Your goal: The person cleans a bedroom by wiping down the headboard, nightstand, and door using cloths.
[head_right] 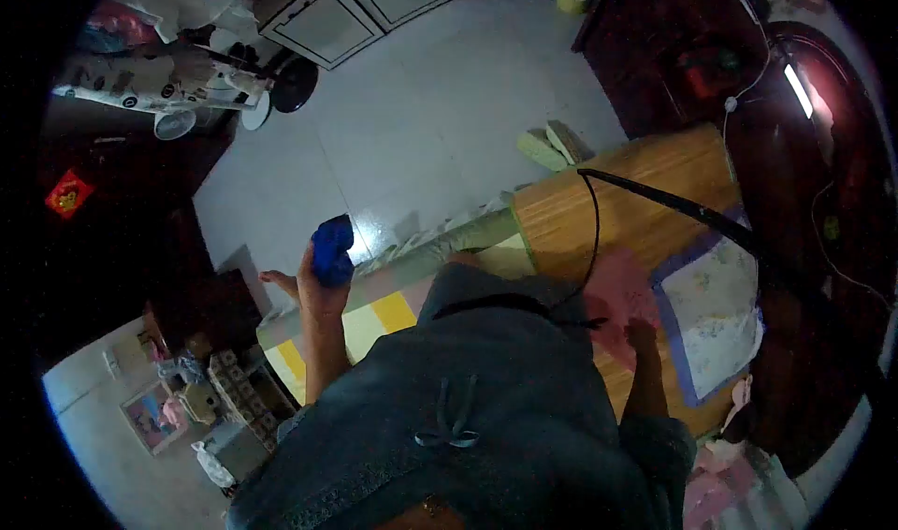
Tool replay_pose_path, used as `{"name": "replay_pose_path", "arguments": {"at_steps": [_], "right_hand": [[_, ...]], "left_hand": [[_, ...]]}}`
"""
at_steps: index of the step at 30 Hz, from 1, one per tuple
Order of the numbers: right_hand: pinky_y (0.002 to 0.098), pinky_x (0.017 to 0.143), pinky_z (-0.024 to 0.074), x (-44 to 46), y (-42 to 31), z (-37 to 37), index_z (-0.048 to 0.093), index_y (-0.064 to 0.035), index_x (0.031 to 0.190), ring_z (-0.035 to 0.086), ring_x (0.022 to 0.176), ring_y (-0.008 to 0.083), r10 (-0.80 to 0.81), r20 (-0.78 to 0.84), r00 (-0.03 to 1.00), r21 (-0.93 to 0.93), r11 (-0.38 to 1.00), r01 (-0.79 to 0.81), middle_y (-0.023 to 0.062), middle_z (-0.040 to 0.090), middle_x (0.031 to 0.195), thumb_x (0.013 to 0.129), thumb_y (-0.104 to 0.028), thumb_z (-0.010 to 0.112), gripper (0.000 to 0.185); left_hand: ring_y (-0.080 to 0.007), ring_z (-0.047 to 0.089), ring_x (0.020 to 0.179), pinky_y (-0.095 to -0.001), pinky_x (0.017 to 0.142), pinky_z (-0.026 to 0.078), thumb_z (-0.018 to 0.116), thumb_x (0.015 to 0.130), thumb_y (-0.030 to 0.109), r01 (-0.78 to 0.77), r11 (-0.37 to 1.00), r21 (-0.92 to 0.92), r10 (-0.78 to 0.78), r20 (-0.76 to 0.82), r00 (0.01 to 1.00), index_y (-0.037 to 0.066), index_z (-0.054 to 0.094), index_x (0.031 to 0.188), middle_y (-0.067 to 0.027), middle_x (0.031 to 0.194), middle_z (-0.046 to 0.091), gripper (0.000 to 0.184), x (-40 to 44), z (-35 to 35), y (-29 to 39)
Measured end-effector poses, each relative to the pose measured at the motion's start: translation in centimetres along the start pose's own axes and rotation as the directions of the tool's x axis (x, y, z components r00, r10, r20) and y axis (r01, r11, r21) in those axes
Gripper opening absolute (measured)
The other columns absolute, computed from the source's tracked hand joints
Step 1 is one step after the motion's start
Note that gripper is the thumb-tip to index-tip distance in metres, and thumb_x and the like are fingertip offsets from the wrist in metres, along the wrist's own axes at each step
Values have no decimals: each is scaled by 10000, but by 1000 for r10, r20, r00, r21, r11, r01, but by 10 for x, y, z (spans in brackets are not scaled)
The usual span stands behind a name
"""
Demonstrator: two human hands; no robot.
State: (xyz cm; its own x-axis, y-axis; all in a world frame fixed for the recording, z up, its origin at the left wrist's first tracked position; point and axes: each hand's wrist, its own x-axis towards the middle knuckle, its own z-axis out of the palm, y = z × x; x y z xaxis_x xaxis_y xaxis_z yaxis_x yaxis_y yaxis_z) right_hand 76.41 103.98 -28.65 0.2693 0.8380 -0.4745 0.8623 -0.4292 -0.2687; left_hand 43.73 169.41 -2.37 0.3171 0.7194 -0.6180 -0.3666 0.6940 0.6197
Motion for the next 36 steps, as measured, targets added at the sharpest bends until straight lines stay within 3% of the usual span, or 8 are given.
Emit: {"name": "replay_pose_path", "arguments": {"at_steps": [3,10,15,19,22,26,30,36], "right_hand": [[434,710,534,19,-57,-38,669,-90,912,647,864,310,339,371,864,-117,940,-319,128,670,907,699,-169,701,229],[298,548,466,44,-89,-85,648,-52,894,566,600,147,396,218,892,-13,915,-403,44,610,709,816,-117,592,116],[379,757,542,72,-97,-171,670,-48,1021,645,895,291,743,294,602,728,234,-644,122,662,950,778,-142,616,266],[316,616,495,61,-76,-186,662,-55,1012,630,748,160,609,-25,793,462,710,-531,76,669,844,849,-155,559,217],[372,687,539,63,-75,-179,645,-57,1038,644,839,220,691,-58,721,624,589,-514,78,660,937,790,-153,629,266],[372,697,523,86,-60,-117,638,-66,1064,636,827,221,573,32,819,256,787,-561,79,652,946,758,-142,660,316],[372,706,508,112,-3,-34,631,-74,1091,628,814,223,244,93,965,-282,936,-209,80,645,955,726,-130,691,374],[379,760,488,177,-1,-161,608,-52,1099,619,856,207,-55,260,964,-396,904,159,66,625,963,847,-214,623,300]], "left_hand": [[-191,623,776,-293,612,484,517,958,281,14,999,-51,-14,1,1000,54,579,1175,-106,1052,659,320,21,-6,15],[-162,618,856,-243,615,448,501,958,260,-2,1000,5,1,90,996,-1,551,1251,-130,1151,644,396,50,-46,52],[-160,602,780,-235,601,440,488,963,245,8,1000,-29,-10,-67,998,-13,555,1243,-136,1164,636,386,61,-35,65],[-160,601,767,-230,598,440,491,961,250,78,992,-100,-58,189,980,-19,552,1244,-133,1165,636,395,78,-55,61],[-164,618,815,-234,617,451,489,960,251,107,988,-110,-83,207,975,-20,549,1251,-130,1172,635,402,72,-49,58],[-172,629,855,-261,662,466,484,964,257,17,1000,5,-17,-65,998,-9,562,1242,-131,1174,642,392,52,-37,66],[-165,606,824,-292,685,474,577,921,250,-103,991,-84,105,13,994,51,618,1084,-54,953,664,260,57,-84,72],[-142,573,768,-286,643,466,632,887,267,-254,949,-187,204,-251,946,209,600,1159,-15,960,622,280,39,-99,55]]}}
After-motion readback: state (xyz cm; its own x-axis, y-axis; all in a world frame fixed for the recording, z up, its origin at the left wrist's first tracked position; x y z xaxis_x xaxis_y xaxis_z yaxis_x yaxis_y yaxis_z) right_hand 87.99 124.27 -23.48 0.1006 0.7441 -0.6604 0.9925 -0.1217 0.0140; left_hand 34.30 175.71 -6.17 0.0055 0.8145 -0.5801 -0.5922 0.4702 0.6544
